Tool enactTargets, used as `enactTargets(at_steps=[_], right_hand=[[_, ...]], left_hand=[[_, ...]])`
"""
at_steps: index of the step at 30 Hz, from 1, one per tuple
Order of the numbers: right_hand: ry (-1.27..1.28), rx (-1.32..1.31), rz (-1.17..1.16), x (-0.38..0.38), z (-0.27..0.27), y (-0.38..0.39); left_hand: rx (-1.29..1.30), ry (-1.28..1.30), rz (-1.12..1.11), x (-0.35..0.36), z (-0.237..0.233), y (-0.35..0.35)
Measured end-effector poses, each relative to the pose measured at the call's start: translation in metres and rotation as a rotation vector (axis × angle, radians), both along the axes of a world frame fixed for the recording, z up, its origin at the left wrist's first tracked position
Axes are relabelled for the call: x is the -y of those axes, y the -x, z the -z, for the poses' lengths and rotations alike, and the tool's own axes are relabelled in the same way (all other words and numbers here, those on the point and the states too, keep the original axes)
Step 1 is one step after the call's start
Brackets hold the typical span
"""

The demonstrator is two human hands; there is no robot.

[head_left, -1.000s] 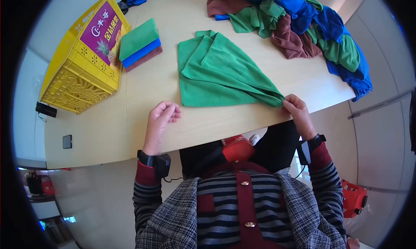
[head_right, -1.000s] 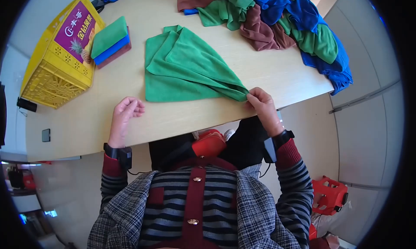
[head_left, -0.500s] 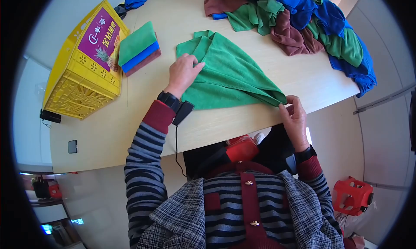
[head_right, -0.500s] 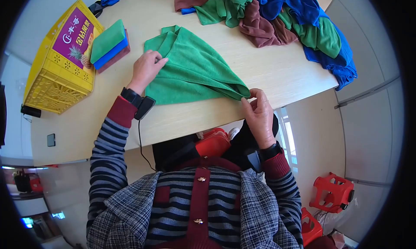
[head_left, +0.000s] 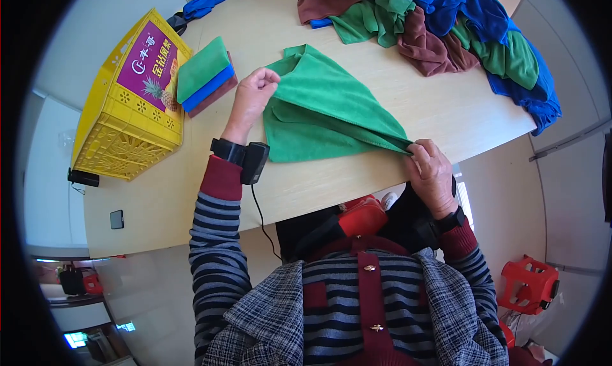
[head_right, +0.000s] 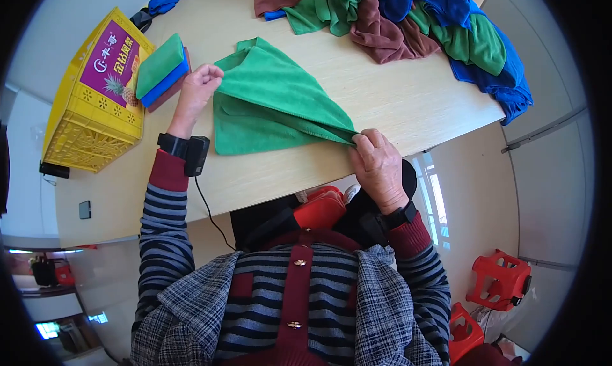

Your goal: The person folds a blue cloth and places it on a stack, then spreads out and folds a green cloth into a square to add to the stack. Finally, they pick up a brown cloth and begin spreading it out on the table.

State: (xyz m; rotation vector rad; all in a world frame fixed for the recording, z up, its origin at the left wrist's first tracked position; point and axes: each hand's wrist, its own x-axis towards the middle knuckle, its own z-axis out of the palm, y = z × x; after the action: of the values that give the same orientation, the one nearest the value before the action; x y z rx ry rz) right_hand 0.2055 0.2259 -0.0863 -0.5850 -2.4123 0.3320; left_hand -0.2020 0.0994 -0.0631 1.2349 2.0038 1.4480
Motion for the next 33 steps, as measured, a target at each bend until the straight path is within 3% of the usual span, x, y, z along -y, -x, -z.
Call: enactTargets(at_steps=[3, 6, 11, 18, 26, 33], right_hand=[[0.005, -0.01, -0.02, 0.002, -0.002, 0.006], [0.013, -0.004, -0.028, 0.002, -0.004, 0.009], [0.023, 0.004, -0.021, 0.003, -0.004, 0.009], [0.017, 0.019, -0.027, 0.002, -0.006, 0.007], [0.037, 0.013, -0.036, 0.002, -0.004, 0.012], [0.071, 0.004, -0.036, 0.005, -0.006, 0.015]], left_hand=[[-0.028, -0.001, 0.042, 0.02, 0.003, 0.003], [-0.158, 0.245, 0.046, 0.032, 0.011, 0.002], [-0.01, 0.129, 0.096, 0.032, 0.016, 0.003], [-0.209, 0.394, 0.131, 0.031, 0.009, -0.004], [-0.498, 0.142, 0.133, 0.035, 0.026, -0.004], [-0.503, 0.157, 0.106, 0.036, 0.027, -0.002]])
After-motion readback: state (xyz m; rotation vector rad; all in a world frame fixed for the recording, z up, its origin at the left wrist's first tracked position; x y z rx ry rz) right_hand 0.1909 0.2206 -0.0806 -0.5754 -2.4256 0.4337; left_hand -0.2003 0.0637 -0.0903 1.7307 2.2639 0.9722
